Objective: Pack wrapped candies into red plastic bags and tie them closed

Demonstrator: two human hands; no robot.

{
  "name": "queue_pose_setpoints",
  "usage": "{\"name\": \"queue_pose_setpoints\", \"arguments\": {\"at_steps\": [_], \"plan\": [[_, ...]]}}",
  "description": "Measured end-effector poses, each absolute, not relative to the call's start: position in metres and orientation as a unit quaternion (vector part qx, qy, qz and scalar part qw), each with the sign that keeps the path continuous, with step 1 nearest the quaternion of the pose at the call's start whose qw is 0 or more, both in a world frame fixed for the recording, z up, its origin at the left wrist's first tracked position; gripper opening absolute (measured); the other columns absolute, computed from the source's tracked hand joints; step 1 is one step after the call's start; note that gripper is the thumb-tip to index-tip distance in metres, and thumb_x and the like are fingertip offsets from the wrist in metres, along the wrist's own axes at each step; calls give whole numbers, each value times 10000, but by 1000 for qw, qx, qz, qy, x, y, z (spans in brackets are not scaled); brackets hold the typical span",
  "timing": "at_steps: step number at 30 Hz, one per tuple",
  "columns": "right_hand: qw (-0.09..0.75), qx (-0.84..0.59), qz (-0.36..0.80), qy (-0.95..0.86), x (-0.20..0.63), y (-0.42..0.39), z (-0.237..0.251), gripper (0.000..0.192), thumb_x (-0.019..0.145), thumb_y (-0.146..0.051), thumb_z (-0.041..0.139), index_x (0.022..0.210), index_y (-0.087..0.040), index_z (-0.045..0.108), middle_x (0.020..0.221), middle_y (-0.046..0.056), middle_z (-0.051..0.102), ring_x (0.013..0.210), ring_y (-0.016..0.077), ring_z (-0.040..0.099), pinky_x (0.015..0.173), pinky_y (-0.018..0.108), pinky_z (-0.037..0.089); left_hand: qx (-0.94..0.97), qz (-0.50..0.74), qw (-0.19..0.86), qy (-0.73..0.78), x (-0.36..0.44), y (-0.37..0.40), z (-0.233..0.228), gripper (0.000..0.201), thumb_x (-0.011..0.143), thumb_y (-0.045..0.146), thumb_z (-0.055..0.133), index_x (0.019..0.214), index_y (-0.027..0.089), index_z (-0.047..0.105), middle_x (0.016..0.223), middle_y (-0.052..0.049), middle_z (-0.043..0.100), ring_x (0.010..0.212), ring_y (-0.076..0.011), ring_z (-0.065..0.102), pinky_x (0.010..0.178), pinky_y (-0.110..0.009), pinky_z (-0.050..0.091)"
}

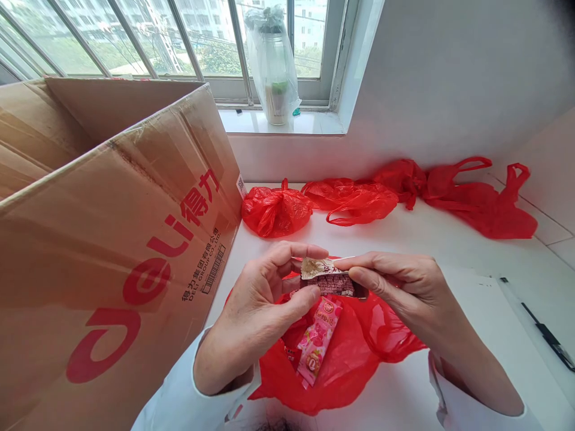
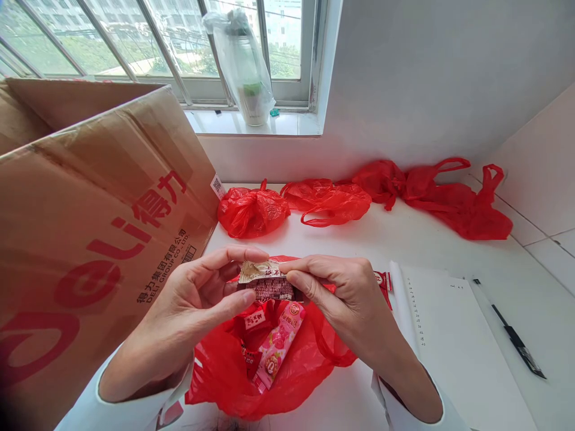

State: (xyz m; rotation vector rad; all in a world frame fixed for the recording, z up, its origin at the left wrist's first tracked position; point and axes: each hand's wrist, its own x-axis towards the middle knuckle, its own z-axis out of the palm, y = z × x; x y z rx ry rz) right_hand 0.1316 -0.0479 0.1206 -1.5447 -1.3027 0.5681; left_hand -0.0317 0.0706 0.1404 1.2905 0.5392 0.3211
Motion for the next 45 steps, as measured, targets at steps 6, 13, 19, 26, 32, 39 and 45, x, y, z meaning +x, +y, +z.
{"name": "queue_pose_setpoints", "arguments": {"at_steps": [6,13,19,26,32,39,45], "plan": [[494,-640,219,-546,133,-47,121,232,927,-260,557,1056,-259,749,975,32,764,861,184,716,725,256,593,580,144,764,243,-32,70,143,220,879,203,619,1098,223,625,1007,-39,692,869,-151,671,690,-190,538],[496,-642,194,-551,131,-48,121,228,912,-224,576,1059,-273,744,921,10,767,864,168,714,726,233,585,630,160,715,259,-33,71,141,223,899,280,592,1107,234,658,1056,-58,689,897,-196,668,760,-279,540],[487,-643,179,-563,130,-49,122,237,916,-235,566,1074,-275,738,957,23,767,886,187,719,742,264,599,657,171,681,275,-33,72,140,215,906,289,573,1088,258,682,1074,-43,679,918,-198,659,787,-286,527],[493,-639,177,-563,129,-48,122,223,905,-210,582,1045,-276,742,948,-1,768,799,151,718,694,229,590,657,180,683,264,-34,70,137,186,906,252,574,1044,281,695,1041,-3,709,935,-182,663,790,-255,506],[502,-634,178,-561,127,-49,123,220,897,-185,594,1040,-276,734,954,-25,767,805,123,710,704,199,577,657,182,680,270,-34,71,137,206,914,247,561,1073,276,690,1068,-7,712,964,-195,668,822,-276,507],[503,-634,186,-557,127,-49,122,208,897,-186,597,1036,-262,732,965,-25,765,808,108,705,699,177,571,659,187,676,270,-35,73,137,207,906,247,572,1070,270,696,1062,-17,709,972,-204,664,821,-278,508],[502,-635,179,-560,126,-49,122,214,910,-196,577,1044,-263,730,976,-17,764,837,125,710,726,210,578,651,181,685,273,-34,74,137,212,913,246,556,1069,294,692,1065,-8,698,946,-193,656,814,-291,506]]}}
